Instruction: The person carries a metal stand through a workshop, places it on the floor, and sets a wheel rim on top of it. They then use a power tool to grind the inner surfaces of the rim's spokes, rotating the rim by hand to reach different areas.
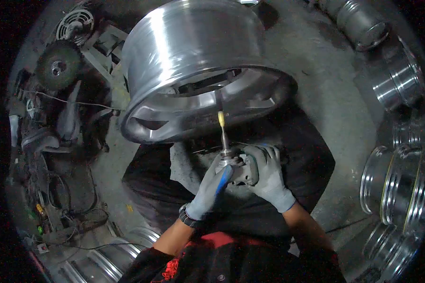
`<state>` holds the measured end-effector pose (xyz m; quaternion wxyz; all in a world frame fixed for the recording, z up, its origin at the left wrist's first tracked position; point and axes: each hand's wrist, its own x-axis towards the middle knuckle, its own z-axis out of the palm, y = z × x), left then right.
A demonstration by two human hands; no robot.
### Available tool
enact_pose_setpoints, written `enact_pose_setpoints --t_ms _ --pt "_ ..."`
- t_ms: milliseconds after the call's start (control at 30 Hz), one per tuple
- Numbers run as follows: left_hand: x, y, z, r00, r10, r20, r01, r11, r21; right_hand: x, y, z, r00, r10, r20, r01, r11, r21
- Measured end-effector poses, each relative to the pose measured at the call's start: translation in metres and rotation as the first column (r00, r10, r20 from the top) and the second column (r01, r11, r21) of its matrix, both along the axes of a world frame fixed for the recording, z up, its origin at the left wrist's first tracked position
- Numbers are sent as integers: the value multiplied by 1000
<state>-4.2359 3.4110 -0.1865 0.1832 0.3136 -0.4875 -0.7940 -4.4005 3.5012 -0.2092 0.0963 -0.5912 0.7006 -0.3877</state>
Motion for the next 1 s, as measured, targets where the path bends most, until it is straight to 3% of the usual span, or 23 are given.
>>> enact_pose_setpoints --t_ms 233,433,500,533,567,600,667,700,733,767,800,833,900,933,1000 --pt "5 -7 -3 1000 -28 12 29 999 -36 2 -2 -7 1000 -14 -18 14 1000 2" --pt "18 5 8 983 73 169 -63 996 -62 7 -1 0 995 67 75 -64 997 -35" --pt "26 5 16 984 -8 179 80 913 -401 5 8 -11 993 113 32 -114 994 4" --pt "28 0 21 978 -108 181 168 916 -363 7 14 -17 994 87 60 -92 993 75" --pt "31 -2 27 973 -151 174 218 853 -474 9 23 -29 924 31 381 -68 994 84" --pt "38 -5 30 964 -195 181 265 768 -583 10 27 -40 753 -46 656 -42 992 117" --pt "54 -15 28 924 -140 355 379 441 -813 10 25 -30 794 -57 605 -26 991 128" --pt "61 -14 27 939 -27 343 338 258 -905 0 25 -31 989 74 126 -70 997 -37" --pt "69 -14 29 935 12 354 338 260 -904 -4 28 -38 984 113 136 -107 993 -50" --pt "76 -16 30 855 -29 518 519 57 -853 -6 31 -48 771 10 637 8 1000 -25" --pt "82 -18 31 739 -38 673 661 -149 -735 -7 30 -56 321 -94 942 86 994 70" --pt "90 -15 35 842 -4 539 524 -226 -821 -6 30 -59 316 -86 945 63 996 70" --pt "93 -14 44 839 41 542 534 -244 -809 -7 29 -60 656 -45 754 89 996 -19" --pt "94 -15 53 840 67 539 535 -274 -799 -5 30 -57 658 -39 752 73 997 -12" --pt "97 -25 65 877 94 471 474 -322 -819 -3 23 -50 818 -22 575 46 999 -27"
